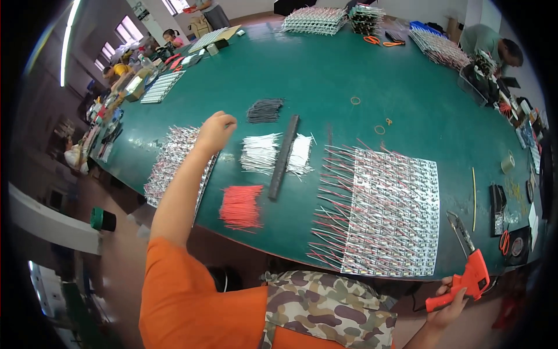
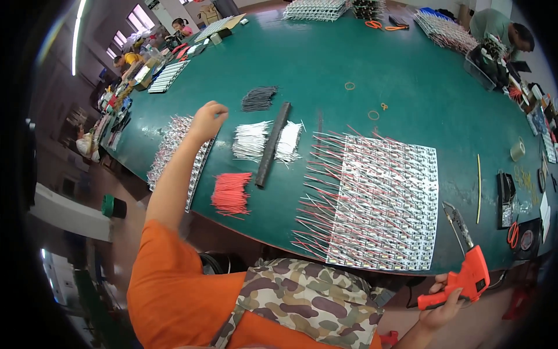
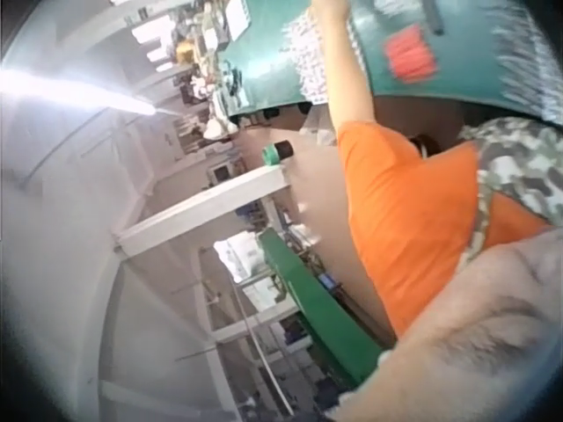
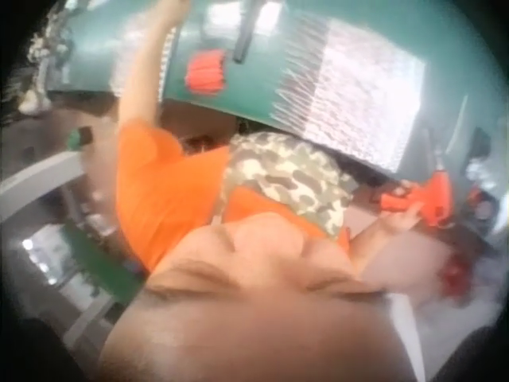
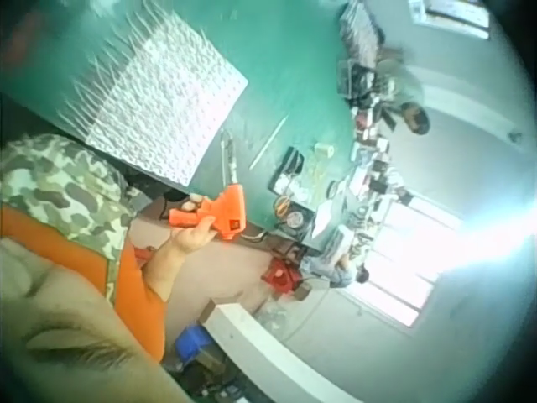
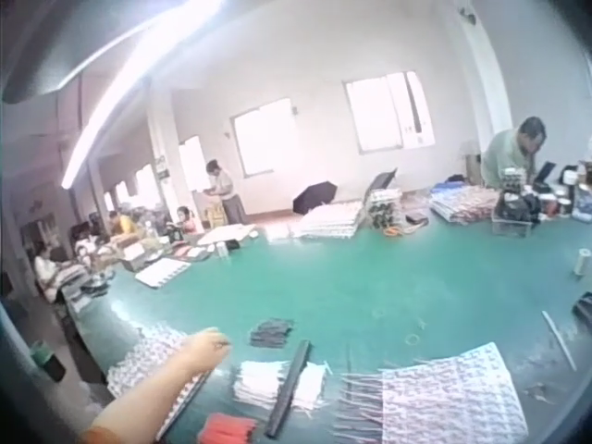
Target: The person arranges bundles of wires on a workbench and solders components onto electronic circuit board panels using a soldering gun.
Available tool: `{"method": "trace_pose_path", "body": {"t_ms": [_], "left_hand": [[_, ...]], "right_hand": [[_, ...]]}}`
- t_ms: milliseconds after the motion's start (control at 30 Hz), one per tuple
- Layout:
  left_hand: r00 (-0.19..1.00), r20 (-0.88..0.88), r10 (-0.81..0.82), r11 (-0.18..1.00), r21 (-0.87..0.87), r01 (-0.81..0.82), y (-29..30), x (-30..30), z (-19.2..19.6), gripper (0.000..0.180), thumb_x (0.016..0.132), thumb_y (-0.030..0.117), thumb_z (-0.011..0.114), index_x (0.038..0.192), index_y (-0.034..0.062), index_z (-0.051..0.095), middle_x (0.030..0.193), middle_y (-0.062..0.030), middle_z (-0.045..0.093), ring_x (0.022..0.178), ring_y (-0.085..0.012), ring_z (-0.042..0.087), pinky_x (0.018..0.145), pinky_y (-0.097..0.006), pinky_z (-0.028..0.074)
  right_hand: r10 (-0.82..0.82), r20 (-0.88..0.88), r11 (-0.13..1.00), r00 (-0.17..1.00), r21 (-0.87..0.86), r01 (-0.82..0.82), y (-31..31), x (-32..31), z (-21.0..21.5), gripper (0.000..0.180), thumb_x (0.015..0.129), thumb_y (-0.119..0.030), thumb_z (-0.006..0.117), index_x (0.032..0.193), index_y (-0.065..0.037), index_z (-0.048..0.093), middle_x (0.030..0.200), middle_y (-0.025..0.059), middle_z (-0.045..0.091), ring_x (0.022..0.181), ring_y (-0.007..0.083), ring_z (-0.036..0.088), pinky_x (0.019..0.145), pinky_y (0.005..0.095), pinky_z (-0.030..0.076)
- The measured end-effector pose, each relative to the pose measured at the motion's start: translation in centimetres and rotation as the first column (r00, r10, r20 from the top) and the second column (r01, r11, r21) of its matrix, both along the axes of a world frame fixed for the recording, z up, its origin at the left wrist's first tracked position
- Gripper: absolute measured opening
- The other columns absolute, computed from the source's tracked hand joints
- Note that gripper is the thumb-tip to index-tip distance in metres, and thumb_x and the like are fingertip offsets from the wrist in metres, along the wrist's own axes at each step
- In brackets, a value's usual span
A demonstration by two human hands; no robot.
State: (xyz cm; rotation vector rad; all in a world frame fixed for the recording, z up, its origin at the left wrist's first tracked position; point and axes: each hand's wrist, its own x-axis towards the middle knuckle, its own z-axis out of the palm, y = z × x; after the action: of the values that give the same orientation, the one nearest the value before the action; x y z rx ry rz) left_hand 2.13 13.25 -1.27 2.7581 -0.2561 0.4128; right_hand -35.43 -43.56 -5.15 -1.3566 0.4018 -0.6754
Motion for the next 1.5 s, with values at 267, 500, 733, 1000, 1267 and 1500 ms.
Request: {"method": "trace_pose_path", "body": {"t_ms": [267, 500, 733, 1000, 1267, 1500], "left_hand": [[0.966, 0.063, -0.249, 0.92, 0.328, 0.216, -4.7, 9.5, -3.5, 0.021, 0.088, 0.016, 0.064, 0.105, 0.007, 0.071, 0.109, -0.0133, 0.066, 0.104, -0.0342, 0.062, 0.09, -0.045, 0.051], [0.89, 0.218, -0.402, 0.863, 0.415, 0.288, -2.9, 10.3, -5.3, 0.007, 0.08, 0.006, 0.063, 0.086, 0.0034, 0.064, 0.091, -0.015, 0.063, 0.091, -0.0368, 0.062, 0.08, -0.047, 0.049], [0.879, 0.2, -0.433, 0.785, 0.563, 0.259, -4.2, 10.7, -6.6, 0.015, 0.082, 0.002, 0.059, 0.097, 0.0047, 0.062, 0.09, -0.0134, 0.06, 0.089, -0.0362, 0.059, 0.082, -0.047, 0.046], [0.877, 0.233, -0.42, 0.834, 0.481, 0.272, -4.6, 9.8, -5.9, 0.017, 0.084, 0.002, 0.056, 0.097, 0.0022, 0.067, 0.089, -0.0143, 0.062, 0.088, -0.0357, 0.061, 0.077, -0.046, 0.048], [0.913, 0.217, -0.345, 0.894, 0.371, 0.25, -4.2, 10.1, -6.2, 0.011, 0.087, 0.003, 0.059, 0.097, 0.0023, 0.064, 0.09, -0.0164, 0.06, 0.089, -0.0374, 0.06, 0.076, -0.047, 0.047], [0.87, 0.215, -0.444, 0.752, 0.617, 0.231, -3.9, 10.1, -5.3, 0.018, 0.087, 0.011, 0.054, 0.101, 0.0057, 0.063, 0.09, -0.0124, 0.062, 0.091, -0.0338, 0.061, 0.083, -0.045, 0.046]], "right_hand": [[-0.133, -0.032, 0.99, 0.991, -0.039, 0.132, 0.1, -0.9, 0.6, 0.036, 0.104, -0.028, 0.051, 0.125, 0.002, 0.052, 0.094, 0.0143, 0.067, 0.069, 0.0117, 0.059, 0.058, 0.0228, 0.049], [-0.21, -0.052, 0.976, 0.976, -0.077, 0.206, 0.8, -0.1, 1.2, 0.031, 0.105, -0.023, 0.048, 0.125, 0.0, 0.051, 0.094, 0.0152, 0.069, 0.068, 0.0133, 0.061, 0.06, 0.0257, 0.051], [-0.196, -0.05, 0.977, 0.979, -0.094, 0.19, 0.0, -1.1, 1.5, 0.035, 0.105, -0.023, 0.046, 0.13, 0.001, 0.048, 0.094, 0.015, 0.068, 0.069, 0.0123, 0.06, 0.062, 0.0253, 0.05], [-0.185, -0.024, 0.982, 0.982, -0.052, 0.184, 0.2, -1.5, 0.8, 0.023, 0.104, -0.018, 0.048, 0.117, -0.001, 0.057, 0.096, 0.0129, 0.07, 0.071, 0.0117, 0.061, 0.064, 0.0264, 0.051], [-0.187, -0.027, 0.981, 0.982, -0.046, 0.186, -0.5, -1.6, 0.3, 0.025, 0.103, -0.02, 0.05, 0.117, -0.001, 0.057, 0.096, 0.0125, 0.07, 0.071, 0.0116, 0.061, 0.064, 0.0264, 0.051], [-0.201, -0.015, 0.979, 0.979, -0.047, 0.2, -1.0, -1.5, 0.1, 0.025, 0.103, -0.019, 0.05, 0.117, 0.0, 0.057, 0.095, 0.0134, 0.07, 0.069, 0.0123, 0.061, 0.063, 0.026, 0.051]]}}
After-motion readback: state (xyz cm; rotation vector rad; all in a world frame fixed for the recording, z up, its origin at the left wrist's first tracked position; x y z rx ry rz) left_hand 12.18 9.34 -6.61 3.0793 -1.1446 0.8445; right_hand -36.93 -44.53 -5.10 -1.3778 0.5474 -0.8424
